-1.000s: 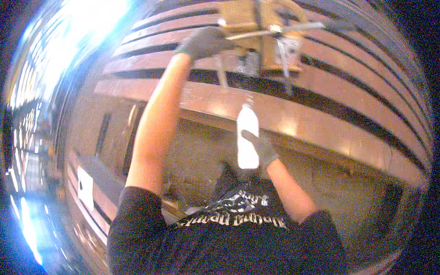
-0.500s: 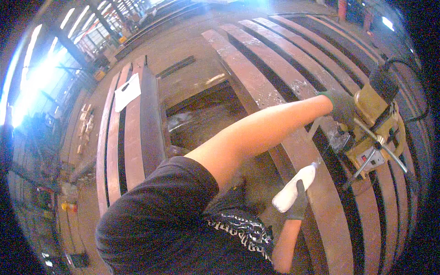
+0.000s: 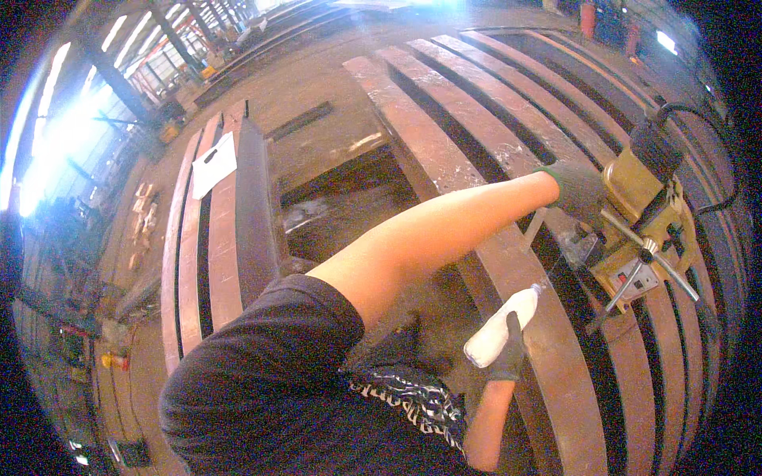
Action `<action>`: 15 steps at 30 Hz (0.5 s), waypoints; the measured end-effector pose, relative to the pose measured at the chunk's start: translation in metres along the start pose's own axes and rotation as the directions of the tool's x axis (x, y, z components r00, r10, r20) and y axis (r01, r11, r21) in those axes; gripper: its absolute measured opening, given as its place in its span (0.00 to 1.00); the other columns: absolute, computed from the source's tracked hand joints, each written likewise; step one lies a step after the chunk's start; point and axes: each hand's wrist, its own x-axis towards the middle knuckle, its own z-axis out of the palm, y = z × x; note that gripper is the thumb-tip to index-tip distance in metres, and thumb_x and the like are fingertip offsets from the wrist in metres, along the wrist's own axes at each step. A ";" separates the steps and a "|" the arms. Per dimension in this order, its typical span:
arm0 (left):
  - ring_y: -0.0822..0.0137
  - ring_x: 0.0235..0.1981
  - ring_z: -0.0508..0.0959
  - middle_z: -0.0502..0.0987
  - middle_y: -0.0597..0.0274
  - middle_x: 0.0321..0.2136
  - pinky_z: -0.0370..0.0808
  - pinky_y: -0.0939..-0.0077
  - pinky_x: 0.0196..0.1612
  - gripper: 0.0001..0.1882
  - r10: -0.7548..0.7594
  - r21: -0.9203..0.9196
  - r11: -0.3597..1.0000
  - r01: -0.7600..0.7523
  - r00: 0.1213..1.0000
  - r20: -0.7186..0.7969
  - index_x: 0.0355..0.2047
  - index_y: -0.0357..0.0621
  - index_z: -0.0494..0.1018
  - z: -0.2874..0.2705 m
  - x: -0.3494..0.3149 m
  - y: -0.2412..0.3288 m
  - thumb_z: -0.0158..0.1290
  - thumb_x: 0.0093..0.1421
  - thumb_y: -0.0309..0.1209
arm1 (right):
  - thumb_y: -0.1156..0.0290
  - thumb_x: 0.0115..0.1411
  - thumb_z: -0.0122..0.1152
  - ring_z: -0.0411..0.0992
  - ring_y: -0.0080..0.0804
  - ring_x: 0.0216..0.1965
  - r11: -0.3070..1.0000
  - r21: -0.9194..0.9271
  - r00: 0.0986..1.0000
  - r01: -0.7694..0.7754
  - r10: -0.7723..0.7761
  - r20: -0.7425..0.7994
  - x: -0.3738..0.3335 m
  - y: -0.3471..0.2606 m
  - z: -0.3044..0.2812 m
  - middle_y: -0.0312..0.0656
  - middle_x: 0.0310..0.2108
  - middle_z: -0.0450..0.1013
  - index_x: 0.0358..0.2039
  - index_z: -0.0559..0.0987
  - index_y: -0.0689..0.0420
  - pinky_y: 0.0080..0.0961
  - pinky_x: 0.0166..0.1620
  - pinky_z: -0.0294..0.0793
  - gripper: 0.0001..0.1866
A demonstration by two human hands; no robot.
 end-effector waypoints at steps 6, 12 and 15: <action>0.45 0.39 0.85 0.86 0.49 0.38 0.80 0.50 0.44 0.30 0.004 -0.033 0.999 -0.003 1.000 0.025 0.40 0.47 0.87 -0.006 -0.008 0.004 0.65 0.49 0.60 | 0.44 0.61 0.69 0.79 0.42 0.40 0.998 0.044 0.998 0.049 -0.046 -0.049 -0.004 -0.004 0.015 0.50 0.42 0.78 0.58 0.73 0.64 0.39 0.46 0.82 0.38; 0.46 0.40 0.85 0.86 0.49 0.40 0.80 0.52 0.44 0.30 -0.060 -0.062 0.996 0.065 0.994 0.088 0.41 0.47 0.86 -0.012 -0.010 0.008 0.66 0.48 0.59 | 0.44 0.61 0.69 0.79 0.43 0.39 0.998 0.033 0.998 0.058 -0.057 -0.031 0.014 0.006 -0.005 0.50 0.41 0.79 0.58 0.73 0.63 0.40 0.46 0.82 0.38; 0.46 0.39 0.85 0.86 0.47 0.40 0.80 0.52 0.44 0.31 -0.052 -0.105 0.993 0.056 0.998 0.043 0.39 0.46 0.86 -0.004 -0.008 0.004 0.65 0.48 0.60 | 0.44 0.61 0.68 0.79 0.42 0.41 0.998 0.049 0.999 0.047 -0.046 -0.022 0.013 0.007 -0.007 0.49 0.42 0.78 0.59 0.73 0.63 0.39 0.47 0.82 0.38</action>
